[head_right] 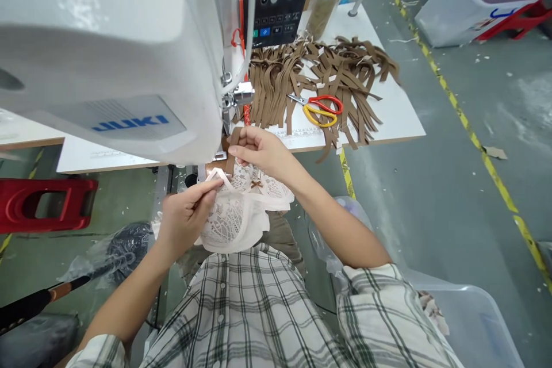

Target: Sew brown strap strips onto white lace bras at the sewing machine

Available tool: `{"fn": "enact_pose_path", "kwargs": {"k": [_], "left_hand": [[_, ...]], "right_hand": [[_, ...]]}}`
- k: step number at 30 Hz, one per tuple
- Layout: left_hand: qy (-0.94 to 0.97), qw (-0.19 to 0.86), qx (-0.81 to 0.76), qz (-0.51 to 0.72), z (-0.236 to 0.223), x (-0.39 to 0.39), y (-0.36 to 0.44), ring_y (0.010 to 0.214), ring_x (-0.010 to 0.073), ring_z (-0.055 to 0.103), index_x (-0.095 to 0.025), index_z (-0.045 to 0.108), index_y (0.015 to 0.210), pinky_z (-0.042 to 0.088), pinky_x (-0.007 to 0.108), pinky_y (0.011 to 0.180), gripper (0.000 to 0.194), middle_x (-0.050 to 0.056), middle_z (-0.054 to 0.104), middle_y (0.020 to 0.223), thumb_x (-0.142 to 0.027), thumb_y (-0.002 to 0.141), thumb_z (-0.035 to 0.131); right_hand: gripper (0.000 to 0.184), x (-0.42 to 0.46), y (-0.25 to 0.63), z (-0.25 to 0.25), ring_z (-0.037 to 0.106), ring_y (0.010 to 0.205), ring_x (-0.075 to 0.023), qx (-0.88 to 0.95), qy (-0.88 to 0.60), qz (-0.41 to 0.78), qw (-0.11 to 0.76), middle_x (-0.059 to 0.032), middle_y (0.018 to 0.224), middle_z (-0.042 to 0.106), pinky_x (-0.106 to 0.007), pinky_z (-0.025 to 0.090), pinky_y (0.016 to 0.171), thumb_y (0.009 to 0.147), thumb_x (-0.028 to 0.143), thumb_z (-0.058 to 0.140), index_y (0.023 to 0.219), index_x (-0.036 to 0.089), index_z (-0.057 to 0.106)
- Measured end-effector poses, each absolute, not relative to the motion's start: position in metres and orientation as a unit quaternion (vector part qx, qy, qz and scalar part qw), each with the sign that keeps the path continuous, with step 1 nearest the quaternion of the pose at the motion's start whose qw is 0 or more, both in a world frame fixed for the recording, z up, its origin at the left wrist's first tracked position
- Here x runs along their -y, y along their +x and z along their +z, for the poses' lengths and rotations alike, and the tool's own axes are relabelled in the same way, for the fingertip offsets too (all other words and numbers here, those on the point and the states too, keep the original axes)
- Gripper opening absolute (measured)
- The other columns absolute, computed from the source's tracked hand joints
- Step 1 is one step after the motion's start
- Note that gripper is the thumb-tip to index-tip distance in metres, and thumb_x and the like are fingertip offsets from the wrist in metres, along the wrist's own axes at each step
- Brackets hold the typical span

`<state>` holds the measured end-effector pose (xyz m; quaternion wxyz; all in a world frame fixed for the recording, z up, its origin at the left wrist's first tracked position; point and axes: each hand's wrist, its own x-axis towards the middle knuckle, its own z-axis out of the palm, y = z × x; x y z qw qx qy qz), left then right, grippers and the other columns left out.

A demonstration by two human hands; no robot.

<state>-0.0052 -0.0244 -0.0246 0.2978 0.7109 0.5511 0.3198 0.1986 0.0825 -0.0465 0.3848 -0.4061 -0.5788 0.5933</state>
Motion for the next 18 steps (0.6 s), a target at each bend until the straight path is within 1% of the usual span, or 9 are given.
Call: {"fn": "enact_pose_path", "kwargs": {"k": [3, 5, 7, 10, 13, 15, 17, 18], "left_hand": [[0.676, 0.349, -0.568, 0.315, -0.021, 0.023, -0.003, 0.050, 0.0102, 0.057, -0.019, 0.073, 0.119, 0.043, 0.020, 0.048, 0.030, -0.001, 0.070, 0.063, -0.028, 0.098, 0.054], [0.654, 0.374, -0.577, 0.314, -0.018, 0.023, -0.002, 0.053, 0.0122, 0.060, -0.019, 0.074, 0.118, 0.046, 0.021, 0.050, 0.030, 0.000, 0.070, 0.063, -0.029, 0.097, 0.054], [0.639, 0.395, -0.581, 0.313, -0.015, 0.023, -0.001, 0.056, 0.0130, 0.063, -0.019, 0.074, 0.117, 0.048, 0.022, 0.052, 0.030, 0.002, 0.073, 0.069, -0.029, 0.096, 0.055], [0.631, 0.417, -0.575, 0.311, -0.012, 0.022, 0.001, 0.058, 0.0127, 0.063, -0.017, 0.073, 0.117, 0.049, 0.022, 0.054, 0.031, 0.002, 0.074, 0.074, -0.028, 0.096, 0.054], [0.637, 0.420, -0.569, 0.307, -0.012, 0.021, 0.003, 0.055, 0.0124, 0.061, -0.016, 0.073, 0.117, 0.048, 0.022, 0.053, 0.031, 0.001, 0.072, 0.067, -0.028, 0.097, 0.053], [0.644, 0.415, -0.568, 0.301, -0.012, 0.020, 0.004, 0.054, 0.0123, 0.061, -0.017, 0.073, 0.118, 0.047, 0.023, 0.052, 0.032, 0.000, 0.072, 0.065, -0.028, 0.097, 0.052], [0.651, 0.406, -0.570, 0.295, -0.012, 0.017, 0.005, 0.058, 0.0130, 0.064, -0.017, 0.073, 0.119, 0.049, 0.023, 0.054, 0.033, 0.002, 0.076, 0.074, -0.029, 0.098, 0.052], [0.654, 0.400, -0.571, 0.294, -0.011, 0.016, 0.005, 0.064, 0.0140, 0.068, -0.017, 0.073, 0.119, 0.051, 0.023, 0.058, 0.033, 0.003, 0.078, 0.081, -0.029, 0.098, 0.052]], "right_hand": [[0.021, -0.092, 0.187, -0.046, 0.056, 0.072, -0.0168, 0.660, -0.425, 0.457, 0.419, -0.0010, 0.077, 0.062, -0.031, 0.048, 0.069, 0.079, 0.038, 0.072, 0.082, 0.020, 0.061], [0.017, -0.097, 0.180, -0.048, 0.054, 0.075, -0.0179, 0.702, -0.424, 0.381, 0.427, -0.0014, 0.081, 0.060, -0.034, 0.048, 0.072, 0.080, 0.033, 0.068, 0.077, 0.021, 0.056], [0.020, -0.102, 0.175, -0.052, 0.052, 0.076, -0.0187, 0.731, -0.422, 0.336, 0.418, -0.0013, 0.078, 0.054, -0.035, 0.046, 0.072, 0.080, 0.031, 0.063, 0.070, 0.022, 0.049], [0.028, -0.105, 0.172, -0.057, 0.049, 0.076, -0.0204, 0.747, -0.423, 0.309, 0.409, -0.0011, 0.071, 0.048, -0.036, 0.044, 0.069, 0.081, 0.030, 0.059, 0.064, 0.024, 0.038], [0.027, -0.105, 0.171, -0.058, 0.048, 0.079, -0.0218, 0.753, -0.415, 0.307, 0.408, -0.0017, 0.070, 0.047, -0.035, 0.043, 0.067, 0.082, 0.030, 0.057, 0.065, 0.024, 0.037], [0.027, -0.105, 0.171, -0.058, 0.048, 0.079, -0.0225, 0.754, -0.414, 0.308, 0.406, -0.0017, 0.067, 0.046, -0.035, 0.042, 0.065, 0.083, 0.030, 0.056, 0.065, 0.024, 0.037], [0.028, -0.105, 0.170, -0.056, 0.048, 0.079, -0.0226, 0.754, -0.420, 0.307, 0.402, -0.0017, 0.066, 0.044, -0.034, 0.041, 0.064, 0.083, 0.031, 0.056, 0.065, 0.025, 0.036], [0.027, -0.105, 0.170, -0.056, 0.047, 0.078, -0.0225, 0.754, -0.423, 0.306, 0.399, -0.0018, 0.066, 0.045, -0.034, 0.040, 0.063, 0.083, 0.032, 0.056, 0.065, 0.025, 0.036]]}}
